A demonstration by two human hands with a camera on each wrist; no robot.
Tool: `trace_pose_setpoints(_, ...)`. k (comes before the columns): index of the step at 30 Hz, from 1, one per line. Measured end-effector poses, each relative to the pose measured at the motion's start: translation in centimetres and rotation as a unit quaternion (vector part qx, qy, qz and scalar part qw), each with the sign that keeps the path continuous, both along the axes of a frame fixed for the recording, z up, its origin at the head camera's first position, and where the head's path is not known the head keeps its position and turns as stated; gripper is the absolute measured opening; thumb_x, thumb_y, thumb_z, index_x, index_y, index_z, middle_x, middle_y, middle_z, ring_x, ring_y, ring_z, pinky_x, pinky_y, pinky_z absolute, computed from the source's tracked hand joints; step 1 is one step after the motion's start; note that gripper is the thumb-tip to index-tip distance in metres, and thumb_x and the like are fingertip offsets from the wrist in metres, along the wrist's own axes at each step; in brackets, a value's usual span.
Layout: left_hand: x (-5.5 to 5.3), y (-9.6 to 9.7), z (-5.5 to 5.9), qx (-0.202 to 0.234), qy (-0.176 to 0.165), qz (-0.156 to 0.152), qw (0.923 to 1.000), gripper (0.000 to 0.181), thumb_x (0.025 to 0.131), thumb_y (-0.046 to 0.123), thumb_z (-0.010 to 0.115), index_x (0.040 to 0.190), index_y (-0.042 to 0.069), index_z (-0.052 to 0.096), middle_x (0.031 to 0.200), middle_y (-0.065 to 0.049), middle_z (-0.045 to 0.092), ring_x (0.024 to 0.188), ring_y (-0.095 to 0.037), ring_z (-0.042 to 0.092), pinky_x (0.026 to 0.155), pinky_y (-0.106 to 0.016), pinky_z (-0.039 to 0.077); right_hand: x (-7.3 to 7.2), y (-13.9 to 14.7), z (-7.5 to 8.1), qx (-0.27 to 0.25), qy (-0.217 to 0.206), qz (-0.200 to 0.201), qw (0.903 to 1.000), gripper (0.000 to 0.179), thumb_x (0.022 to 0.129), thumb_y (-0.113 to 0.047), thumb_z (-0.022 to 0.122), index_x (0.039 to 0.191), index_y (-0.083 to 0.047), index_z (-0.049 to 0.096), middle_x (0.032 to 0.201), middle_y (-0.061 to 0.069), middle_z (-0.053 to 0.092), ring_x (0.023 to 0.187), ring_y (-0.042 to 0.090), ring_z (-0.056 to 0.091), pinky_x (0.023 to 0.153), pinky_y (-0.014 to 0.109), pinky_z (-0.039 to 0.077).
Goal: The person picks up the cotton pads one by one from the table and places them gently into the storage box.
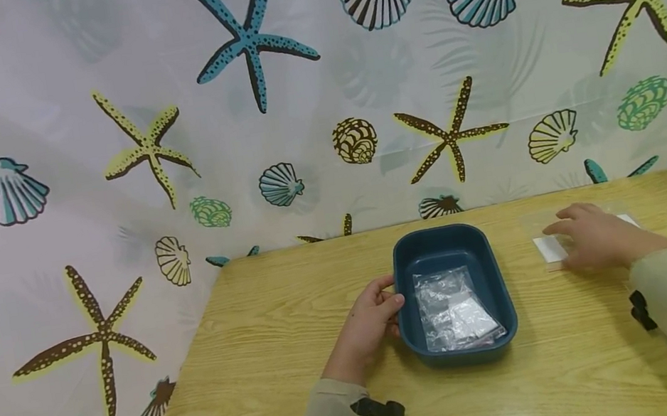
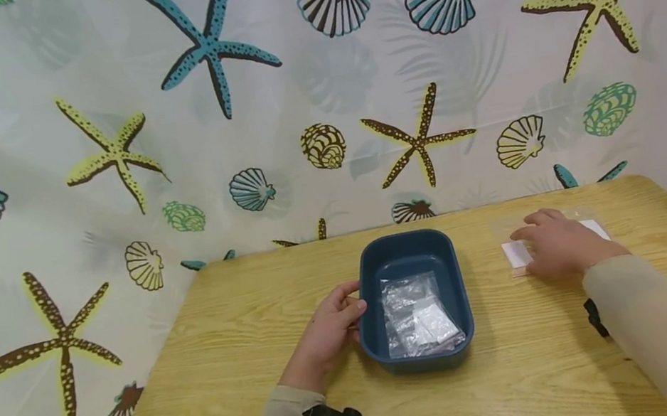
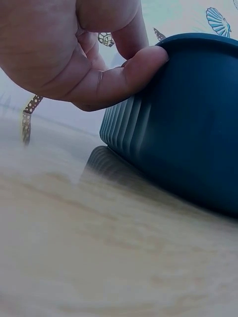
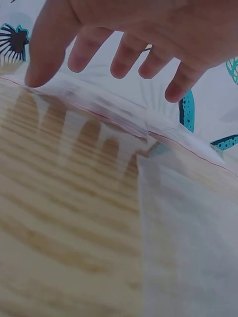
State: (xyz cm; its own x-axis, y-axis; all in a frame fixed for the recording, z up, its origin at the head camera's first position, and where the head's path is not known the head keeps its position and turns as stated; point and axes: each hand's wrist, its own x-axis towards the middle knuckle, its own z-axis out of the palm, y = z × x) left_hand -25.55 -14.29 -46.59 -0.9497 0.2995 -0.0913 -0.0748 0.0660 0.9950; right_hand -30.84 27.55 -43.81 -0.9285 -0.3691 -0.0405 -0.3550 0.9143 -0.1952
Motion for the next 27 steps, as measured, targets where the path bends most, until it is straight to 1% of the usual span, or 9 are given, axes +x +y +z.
trace_pose_setpoints(4, 0.07, 0.00, -0.05, -0.001, 0.002, -0.002, 1.0000, 0.047, 0.106, 0.014, 0.055, 0.151, 0.007, 0.043, 0.105, -0.016, 0.058, 0.077, -0.020, 0.060, 0.063, -0.029, 0.051, -0.39, 0.22, -0.31, 0.008, -0.016, -0.010, 0.9998, 0.072, 0.081, -0.032, 0.079, 0.144, -0.008, 0.056, 0.149, 0.034, 0.037, 0.136, 0.059, 0.025, 0.099, 0.077, 0.030)
trace_pose_setpoints(9, 0.05, 0.04, 0.04, -0.003, 0.004, -0.001, 1.0000, 0.047, 0.106, 0.014, 0.055, 0.151, 0.007, 0.044, 0.105, -0.016, 0.058, 0.076, -0.019, 0.060, 0.062, -0.029, 0.051, -0.59, 0.01, -0.31, 0.008, -0.035, -0.020, 0.9992, 0.074, 0.079, -0.030, 0.077, 0.146, -0.010, 0.054, 0.151, 0.035, 0.033, 0.137, 0.060, 0.021, 0.100, 0.079, 0.026)
trace_pose_setpoints(14, 0.05, 0.09, 0.06, 0.006, 0.003, -0.007, 1.0000, 0.047, 0.106, 0.013, 0.054, 0.151, 0.007, 0.043, 0.105, -0.016, 0.058, 0.074, -0.019, 0.060, 0.061, -0.028, 0.051, -0.67, -0.19, -0.44, 0.022, -0.042, -0.015, 0.9988, 0.077, 0.078, -0.030, 0.074, 0.148, -0.008, 0.051, 0.152, 0.037, 0.030, 0.138, 0.062, 0.019, 0.102, 0.078, 0.024)
trace_pose_setpoints(17, 0.05, 0.09, 0.02, 0.008, 0.003, -0.008, 0.9999, 0.047, 0.106, 0.013, 0.054, 0.151, 0.006, 0.043, 0.104, -0.015, 0.058, 0.073, -0.019, 0.060, 0.061, -0.028, 0.051, -0.69, -0.33, -0.47, 0.025, -0.044, -0.012, 0.9987, 0.077, 0.077, -0.030, 0.072, 0.147, -0.006, 0.051, 0.151, 0.038, 0.031, 0.138, 0.062, 0.019, 0.102, 0.078, 0.026)
trace_pose_setpoints(23, 0.08, 0.08, 0.00, 0.006, -0.001, -0.001, 1.0000, 0.047, 0.106, 0.013, 0.055, 0.150, 0.007, 0.044, 0.104, -0.015, 0.058, 0.074, -0.019, 0.060, 0.061, -0.028, 0.051, -0.79, -0.53, -0.43, 0.013, -0.042, -0.008, 0.9990, 0.072, 0.079, -0.035, 0.075, 0.142, -0.006, 0.057, 0.148, 0.038, 0.036, 0.136, 0.061, 0.024, 0.102, 0.077, 0.028)
trace_pose_setpoints(27, 0.10, 0.04, -0.01, 0.004, 0.000, -0.001, 1.0000, 0.047, 0.106, 0.013, 0.055, 0.151, 0.007, 0.043, 0.105, -0.015, 0.058, 0.074, -0.019, 0.059, 0.061, -0.028, 0.051, -1.03, -0.44, -0.48, 0.003, -0.045, -0.005, 0.9990, 0.067, 0.078, -0.033, 0.076, 0.137, -0.006, 0.060, 0.146, 0.038, 0.038, 0.134, 0.060, 0.028, 0.102, 0.075, 0.029)
